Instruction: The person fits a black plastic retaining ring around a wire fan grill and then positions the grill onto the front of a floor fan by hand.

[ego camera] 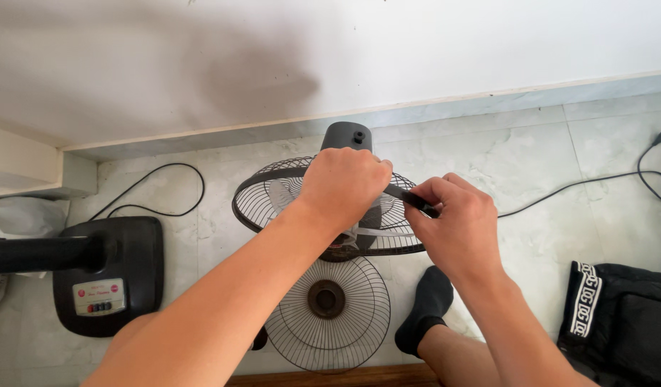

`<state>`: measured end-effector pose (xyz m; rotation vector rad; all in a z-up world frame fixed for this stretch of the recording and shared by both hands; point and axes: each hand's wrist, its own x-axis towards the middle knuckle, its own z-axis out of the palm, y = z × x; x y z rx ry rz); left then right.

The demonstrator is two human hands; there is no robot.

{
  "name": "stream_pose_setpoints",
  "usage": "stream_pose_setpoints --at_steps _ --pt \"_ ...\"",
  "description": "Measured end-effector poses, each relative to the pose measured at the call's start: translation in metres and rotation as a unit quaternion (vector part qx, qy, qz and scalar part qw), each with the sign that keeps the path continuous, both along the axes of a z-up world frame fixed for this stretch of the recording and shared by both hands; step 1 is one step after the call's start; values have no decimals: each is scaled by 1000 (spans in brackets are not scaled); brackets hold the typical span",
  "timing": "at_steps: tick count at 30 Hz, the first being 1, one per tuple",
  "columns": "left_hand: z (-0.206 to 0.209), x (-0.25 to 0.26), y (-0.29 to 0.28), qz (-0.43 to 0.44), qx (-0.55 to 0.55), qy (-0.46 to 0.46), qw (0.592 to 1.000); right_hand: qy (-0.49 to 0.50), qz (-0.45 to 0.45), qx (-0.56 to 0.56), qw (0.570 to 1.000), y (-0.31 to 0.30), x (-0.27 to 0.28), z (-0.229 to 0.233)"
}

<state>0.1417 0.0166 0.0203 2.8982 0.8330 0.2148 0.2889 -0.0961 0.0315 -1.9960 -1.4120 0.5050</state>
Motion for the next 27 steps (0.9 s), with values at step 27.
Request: stream_pose_setpoints --at_steps 27 --pt "-4 33 -9 97 -18 3 995 11 30 -254 967 -28 76 -83"
